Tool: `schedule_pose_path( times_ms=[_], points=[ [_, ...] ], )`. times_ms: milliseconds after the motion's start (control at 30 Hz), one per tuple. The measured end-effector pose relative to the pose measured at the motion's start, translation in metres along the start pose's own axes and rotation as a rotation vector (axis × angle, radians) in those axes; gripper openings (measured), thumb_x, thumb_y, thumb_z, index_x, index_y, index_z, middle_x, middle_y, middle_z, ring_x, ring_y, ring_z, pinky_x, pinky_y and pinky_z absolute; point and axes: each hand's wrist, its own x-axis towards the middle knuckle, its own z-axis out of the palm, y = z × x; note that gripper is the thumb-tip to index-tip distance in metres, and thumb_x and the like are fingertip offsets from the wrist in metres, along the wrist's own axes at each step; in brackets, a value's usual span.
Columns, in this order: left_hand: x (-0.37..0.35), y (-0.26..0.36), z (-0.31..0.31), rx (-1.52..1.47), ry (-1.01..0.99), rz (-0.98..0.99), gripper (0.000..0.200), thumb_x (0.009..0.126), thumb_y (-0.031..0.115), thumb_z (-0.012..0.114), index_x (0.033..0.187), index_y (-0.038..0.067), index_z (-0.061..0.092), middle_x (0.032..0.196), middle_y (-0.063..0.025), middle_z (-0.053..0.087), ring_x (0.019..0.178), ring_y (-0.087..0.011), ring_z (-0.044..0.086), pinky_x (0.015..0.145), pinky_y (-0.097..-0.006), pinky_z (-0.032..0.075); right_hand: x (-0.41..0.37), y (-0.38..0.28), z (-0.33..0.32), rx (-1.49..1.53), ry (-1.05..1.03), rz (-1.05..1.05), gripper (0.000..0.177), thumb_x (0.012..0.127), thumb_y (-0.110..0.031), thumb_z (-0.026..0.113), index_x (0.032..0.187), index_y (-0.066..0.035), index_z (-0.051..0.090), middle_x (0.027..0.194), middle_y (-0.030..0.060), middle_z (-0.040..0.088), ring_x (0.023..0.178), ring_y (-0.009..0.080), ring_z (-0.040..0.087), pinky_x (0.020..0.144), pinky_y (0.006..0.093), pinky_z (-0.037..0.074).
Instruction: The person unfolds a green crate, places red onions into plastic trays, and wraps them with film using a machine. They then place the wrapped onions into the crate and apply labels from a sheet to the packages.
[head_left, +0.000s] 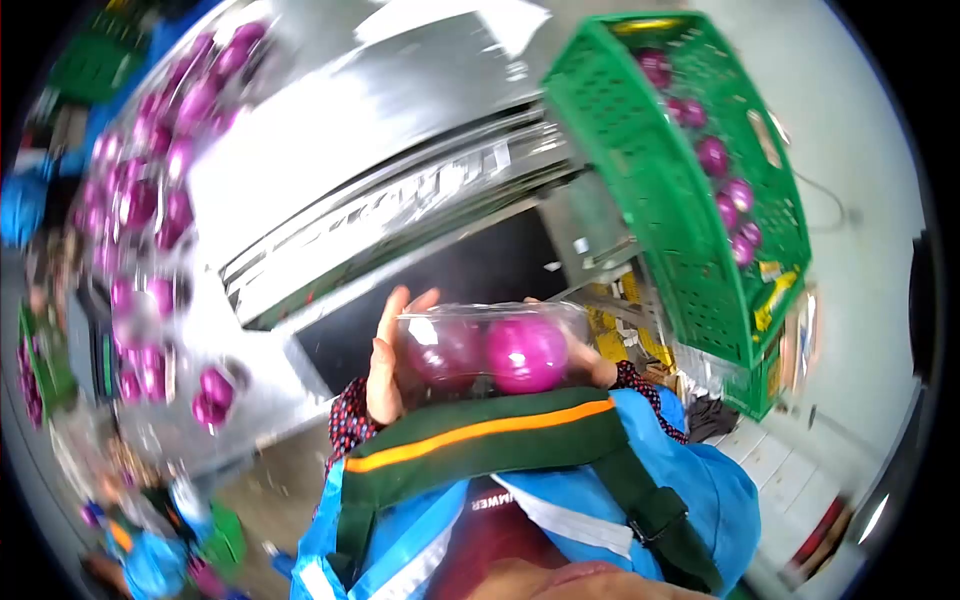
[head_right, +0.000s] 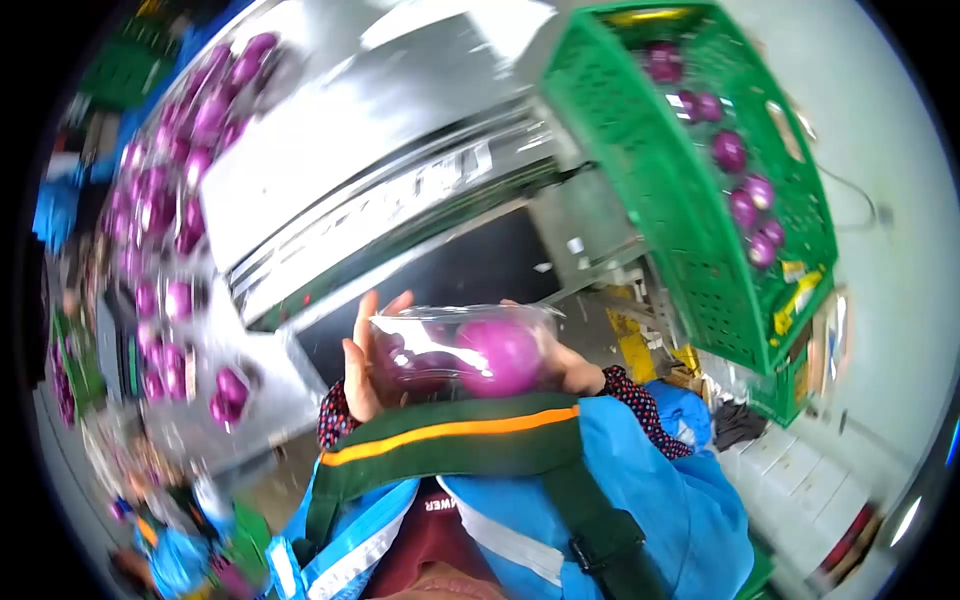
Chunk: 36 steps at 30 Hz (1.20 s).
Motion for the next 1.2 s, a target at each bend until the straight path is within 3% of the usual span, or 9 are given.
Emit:
schedule_pose_path(
  times_ms=[100, 167, 333, 433, 633, 800, 967, 1000, 1200],
  points=[
    [0.071, -0.002, 0.054, -0.029, -0.165, -0.054, 0.062, 0.088, 0.048, 0.030, 0.134, 0.008, 0.017, 0.135, -0.0140, 0.025, 0.118, -0.0271, 0.036, 0.098, -0.0427, 0.029, 0.012, -0.096, 0.010, -0.373, 0.244, 0.121, 0.087, 0.071, -0.043, 0.058, 0.136, -0.011, 0.011, 0.137, 0.0126, 0.022, 0.124, 0.0245, 0.029, 0.102, 0.0405, 0.024],
    [0.098, 0.003, 0.131, 0.036, -0.326, 0.085, 0.063, 0.087, 0.046, 0.036, 0.133, 0.005, 0.021, 0.137, -0.0163, 0.019, 0.124, -0.0301, 0.026, 0.101, -0.0415, 0.024, 0.033, -0.158, 0.010, -0.129, 0.166, -0.337, 0.063, 0.083, -0.036, 0.046, 0.134, -0.009, 0.020, 0.134, 0.0143, 0.028, 0.123, 0.0285, 0.030, 0.098, 0.0463, 0.029],
    [0.122, -0.015, 0.167, 0.882, -0.791, 0.375, 0.062, 0.074, 0.015, 0.063, 0.127, 0.003, 0.034, 0.134, -0.0233, 0.020, 0.123, -0.0373, 0.024, 0.099, -0.0404, 0.023, 0.019, -0.327, -0.113, -0.409, 0.541, -0.462, 0.040, 0.089, -0.037, 0.037, 0.112, -0.004, 0.046, 0.104, 0.0103, 0.054, 0.089, 0.0223, 0.055, 0.079, 0.0371, 0.046],
    [0.127, -0.007, 0.121, 1.218, -0.431, 0.683, 0.040, 0.070, 0.004, 0.060, 0.109, 0.001, 0.048, 0.120, -0.0233, 0.041, 0.110, -0.0353, 0.042, 0.093, -0.0405, 0.032, 0.029, -0.346, -0.161, -0.137, 0.529, -0.447, 0.040, 0.090, -0.038, 0.035, 0.107, -0.006, 0.052, 0.100, 0.0078, 0.057, 0.091, 0.0208, 0.055, 0.081, 0.0366, 0.045],
    [0.073, 0.041, 0.007, 1.274, 0.623, 0.685, 0.021, 0.083, -0.004, 0.044, 0.103, -0.002, 0.049, 0.114, -0.0154, 0.046, 0.106, -0.0231, 0.045, 0.089, -0.0312, 0.037, 0.079, -0.262, -0.314, -0.151, 1.337, -0.014, 0.051, 0.080, -0.047, 0.052, 0.111, -0.007, 0.045, 0.100, 0.0110, 0.053, 0.091, 0.0267, 0.052, 0.080, 0.0369, 0.043],
    [0.001, 0.063, -0.099, 1.146, 1.047, 0.769, 0.026, 0.082, -0.003, 0.046, 0.108, -0.002, 0.047, 0.110, -0.0138, 0.049, 0.100, -0.0202, 0.049, 0.086, -0.0296, 0.040, 0.097, -0.290, -0.334, -0.557, 1.094, 0.118, 0.046, 0.084, -0.040, 0.047, 0.114, -0.005, 0.044, 0.103, 0.0105, 0.053, 0.093, 0.0240, 0.051, 0.082, 0.0346, 0.042],
    [-0.149, 0.051, -0.304, 1.186, 1.772, 0.534, 0.047, 0.067, 0.005, 0.059, 0.112, 0.004, 0.048, 0.104, -0.0142, 0.053, 0.095, -0.0239, 0.052, 0.076, -0.0333, 0.046, 0.113, -0.357, -0.263, -0.656, 0.978, 0.150, 0.042, 0.087, -0.033, 0.041, 0.117, -0.004, 0.044, 0.107, 0.0101, 0.053, 0.094, 0.0214, 0.050, 0.083, 0.0323, 0.040],
    [-0.187, 0.046, -0.345, 1.175, 2.002, 0.160, 0.051, 0.064, 0.009, 0.061, 0.112, 0.002, 0.047, 0.104, -0.0179, 0.053, 0.096, -0.0295, 0.052, 0.076, -0.0379, 0.047, 0.126, -0.364, -0.232, -0.686, 0.971, 0.103, 0.041, 0.088, -0.032, 0.040, 0.118, -0.004, 0.044, 0.108, 0.0100, 0.053, 0.094, 0.0209, 0.050, 0.083, 0.0319, 0.040],
    [-0.213, 0.132, -0.397, 1.394, 2.085, 0.097, 0.053, 0.068, 0.019, 0.053, 0.117, -0.001, 0.042, 0.106, -0.0254, 0.052, 0.101, -0.0391, 0.047, 0.086, -0.0429, 0.038, 0.228, -0.211, 0.020, -0.902, 0.376, -0.117, 0.035, 0.086, -0.015, 0.048, 0.118, -0.001, 0.043, 0.105, 0.0072, 0.052, 0.087, 0.0115, 0.050, 0.081, 0.0261, 0.040]
  ],
)
